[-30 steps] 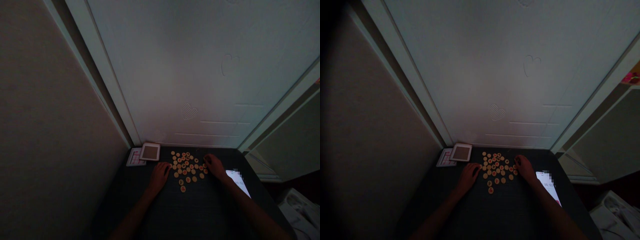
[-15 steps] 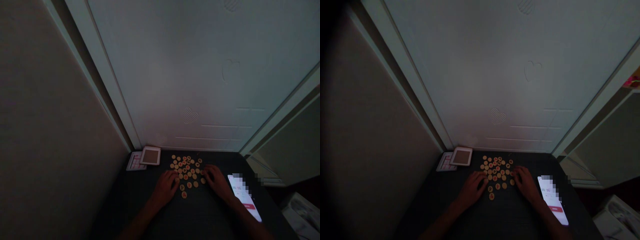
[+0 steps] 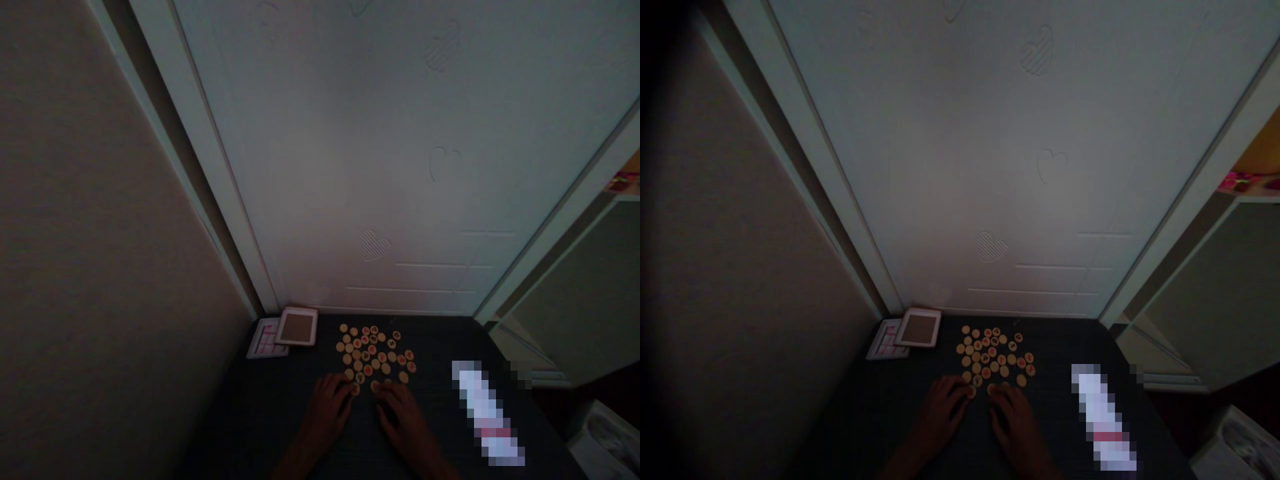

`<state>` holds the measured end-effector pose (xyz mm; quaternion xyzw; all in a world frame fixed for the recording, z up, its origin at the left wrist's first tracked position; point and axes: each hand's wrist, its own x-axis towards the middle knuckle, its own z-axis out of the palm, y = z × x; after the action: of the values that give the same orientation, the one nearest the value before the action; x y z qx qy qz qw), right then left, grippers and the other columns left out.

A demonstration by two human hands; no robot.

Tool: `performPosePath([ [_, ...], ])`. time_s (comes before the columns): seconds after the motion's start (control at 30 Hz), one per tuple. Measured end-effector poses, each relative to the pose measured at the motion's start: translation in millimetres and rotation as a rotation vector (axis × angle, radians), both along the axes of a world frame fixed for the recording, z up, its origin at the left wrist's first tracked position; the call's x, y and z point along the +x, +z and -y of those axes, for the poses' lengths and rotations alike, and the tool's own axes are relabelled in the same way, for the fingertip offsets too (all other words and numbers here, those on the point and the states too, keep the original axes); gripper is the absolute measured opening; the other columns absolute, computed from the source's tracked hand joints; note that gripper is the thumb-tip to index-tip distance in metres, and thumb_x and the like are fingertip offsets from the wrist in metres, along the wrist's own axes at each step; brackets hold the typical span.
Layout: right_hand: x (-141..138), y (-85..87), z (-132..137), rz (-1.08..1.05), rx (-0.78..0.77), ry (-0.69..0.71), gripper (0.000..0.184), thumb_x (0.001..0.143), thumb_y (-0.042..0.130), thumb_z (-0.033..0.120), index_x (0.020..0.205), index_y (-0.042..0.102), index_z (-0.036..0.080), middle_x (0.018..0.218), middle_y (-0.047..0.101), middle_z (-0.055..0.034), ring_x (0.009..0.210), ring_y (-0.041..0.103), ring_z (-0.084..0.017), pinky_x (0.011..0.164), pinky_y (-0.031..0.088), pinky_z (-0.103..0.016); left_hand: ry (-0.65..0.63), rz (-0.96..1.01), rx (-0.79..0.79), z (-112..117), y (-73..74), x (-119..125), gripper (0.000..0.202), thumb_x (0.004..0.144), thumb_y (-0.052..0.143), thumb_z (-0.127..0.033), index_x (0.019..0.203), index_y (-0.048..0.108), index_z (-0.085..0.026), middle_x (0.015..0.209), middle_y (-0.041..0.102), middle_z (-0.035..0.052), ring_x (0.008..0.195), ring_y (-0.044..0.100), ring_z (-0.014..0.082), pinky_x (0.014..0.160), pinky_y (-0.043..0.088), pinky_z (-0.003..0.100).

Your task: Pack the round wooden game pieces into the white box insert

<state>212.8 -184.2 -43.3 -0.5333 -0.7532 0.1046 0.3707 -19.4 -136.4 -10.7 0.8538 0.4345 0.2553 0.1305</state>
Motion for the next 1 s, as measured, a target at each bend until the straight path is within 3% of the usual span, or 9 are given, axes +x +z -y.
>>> performPosePath([
  [0.17, -3.4, -3.1, -8.4, 0.007, 0.007, -0.042, 0.031, 0.099, 0.053, 0.022, 0.127, 0.064, 0.029, 0.124, 0.066, -0.0101, 0.115, 0.066, -0.027, 0.097, 0.058, -0.048, 0.033, -0.009, 0.0, 2.0, 6.5, -12.5, 0.029, 0.099, 0.055, -0.015, 0.121, 0.067, -0.031, 0.121, 0.068, 0.0045, 0.111, 0.065, 0.0231, 0.098, 0.052, 0.042],
  [0.37, 11.6, -5.7, -7.5, 0.016, -0.011, -0.12, 0.023, 0.098, 0.055, 0.022, 0.118, 0.065, 0.027, 0.116, 0.066, -0.0102, 0.11, 0.066, -0.027, 0.095, 0.057, -0.047, 0.053, -0.036, -0.013, 1.8, -2.6, -3.3, 0.025, 0.092, 0.07, -0.024, 0.116, 0.067, -0.029, 0.119, 0.068, 0.0048, 0.112, 0.063, 0.0265, 0.099, 0.049, 0.044],
  [0.57, 17.5, -7.4, -12.5, 0.018, -0.026, -0.136, 0.018, 0.097, 0.058, 0.023, 0.113, 0.066, 0.027, 0.116, 0.067, -0.0086, 0.108, 0.068, -0.025, 0.093, 0.059, -0.041, 0.073, -0.058, -0.024, -14.1, -7.8, 1.7, 0.014, 0.099, 0.059, -0.021, 0.109, 0.067, -0.028, 0.115, 0.068, 0.0029, 0.109, 0.063, 0.0236, 0.1, 0.046, 0.043],
  [0.77, 19.5, -5.5, -17.1, -0.009, -0.028, -0.135, 0.02, 0.1, 0.055, 0.026, 0.116, 0.067, 0.029, 0.112, 0.07, -0.0067, 0.104, 0.07, -0.023, 0.092, 0.059, -0.039, 0.066, -0.061, -0.028, -24.4, -0.9, -6.7, 0.018, 0.102, 0.053, -0.021, 0.113, 0.066, -0.028, 0.117, 0.067, 0.0036, 0.11, 0.062, 0.0232, 0.097, 0.047, 0.041],
  [1.0, 19.0, -4.8, -12.1, -0.021, -0.022, -0.133, 0.023, 0.101, 0.053, 0.027, 0.119, 0.066, 0.028, 0.115, 0.072, -0.0073, 0.111, 0.068, -0.025, 0.098, 0.057, -0.042, -0.017, -0.069, -0.056, -46.5, 10.1, 10.4, 0.019, 0.099, 0.055, -0.019, 0.111, 0.067, -0.027, 0.117, 0.07, 0.0035, 0.113, 0.061, 0.0221, 0.102, 0.045, 0.038],
])
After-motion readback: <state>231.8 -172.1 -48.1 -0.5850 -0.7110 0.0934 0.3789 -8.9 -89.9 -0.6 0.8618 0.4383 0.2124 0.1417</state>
